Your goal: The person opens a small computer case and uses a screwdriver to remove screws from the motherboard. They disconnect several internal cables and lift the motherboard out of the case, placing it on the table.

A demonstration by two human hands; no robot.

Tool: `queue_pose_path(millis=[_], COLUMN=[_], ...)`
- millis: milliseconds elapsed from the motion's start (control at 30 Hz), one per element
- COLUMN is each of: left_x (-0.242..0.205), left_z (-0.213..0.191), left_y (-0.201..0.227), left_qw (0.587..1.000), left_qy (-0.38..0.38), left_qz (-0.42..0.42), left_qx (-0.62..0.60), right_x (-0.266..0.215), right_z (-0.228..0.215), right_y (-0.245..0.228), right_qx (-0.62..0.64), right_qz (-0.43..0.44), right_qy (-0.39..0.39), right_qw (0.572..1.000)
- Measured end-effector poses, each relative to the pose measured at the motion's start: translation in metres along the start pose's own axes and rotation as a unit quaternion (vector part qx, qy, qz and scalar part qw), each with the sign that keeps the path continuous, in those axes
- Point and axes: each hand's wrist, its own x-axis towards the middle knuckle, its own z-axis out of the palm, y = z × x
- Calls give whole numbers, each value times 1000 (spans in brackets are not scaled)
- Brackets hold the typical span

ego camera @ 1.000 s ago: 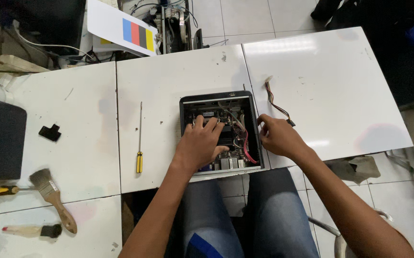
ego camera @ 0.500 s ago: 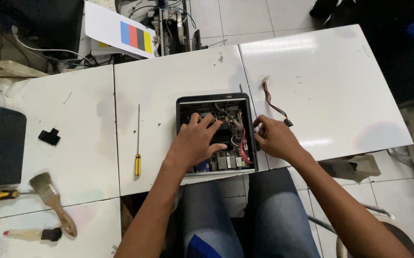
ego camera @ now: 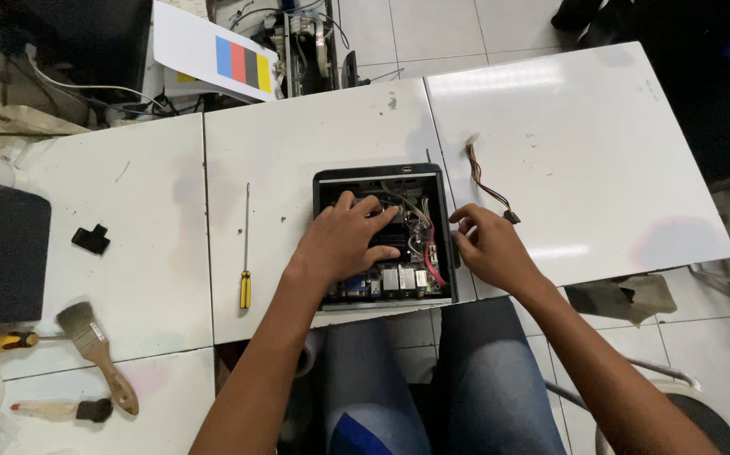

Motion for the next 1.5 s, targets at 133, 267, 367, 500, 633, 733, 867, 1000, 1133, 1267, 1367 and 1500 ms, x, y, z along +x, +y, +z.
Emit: queue_pose_path(millis=[133, 267, 367, 500, 633, 733, 867, 1000, 1133, 1267, 1367, 1500], left_x=[-2, -6, -9, -16, -20, -24, -28, -28, -25, -27, -31, -36], left_z=[-5, -13, -9, -19, -18, -25, -40, -39, -35, -39, -38, -35], left_y=[-5, -8, -14, -13, -16, -18, -17, -19, -19, -16, -15, -15], left_qw=[998, 992, 985, 978, 972, 965, 946, 940, 944, 943, 935, 927], left_qy=[-3, -44, -50, -50, -45, -47, -32, -26, -20, -27, -15, -11], left_qz=[8, -2, -8, -11, -10, -14, -12, -6, 3, -7, -2, 1], left_qx=[-62, -117, -164, -201, -230, -257, -322, -340, -328, -332, -354, -374], right_x=[-16, -31, -32, -28, -29, -27, -20, -22, -21, -19, -19, -15], right_z=[-2, -3, -8, 5, 7, 16, 30, 32, 29, 29, 29, 31], right_y=[-20, -43, -60, -50, -54, -38, -27, -31, -32, -32, -34, -35], right_qx=[58, 77, 29, -8, 10, 42, 49, 57, 73, 82, 140, 139], right_qz=[-95, -183, -183, -185, -176, -165, -170, -174, -155, -143, -115, -99], right_qy=[111, 113, 57, 57, 62, 75, 127, 162, 161, 162, 161, 163], right_qw=[988, 974, 981, 981, 982, 982, 976, 970, 972, 973, 970, 972])
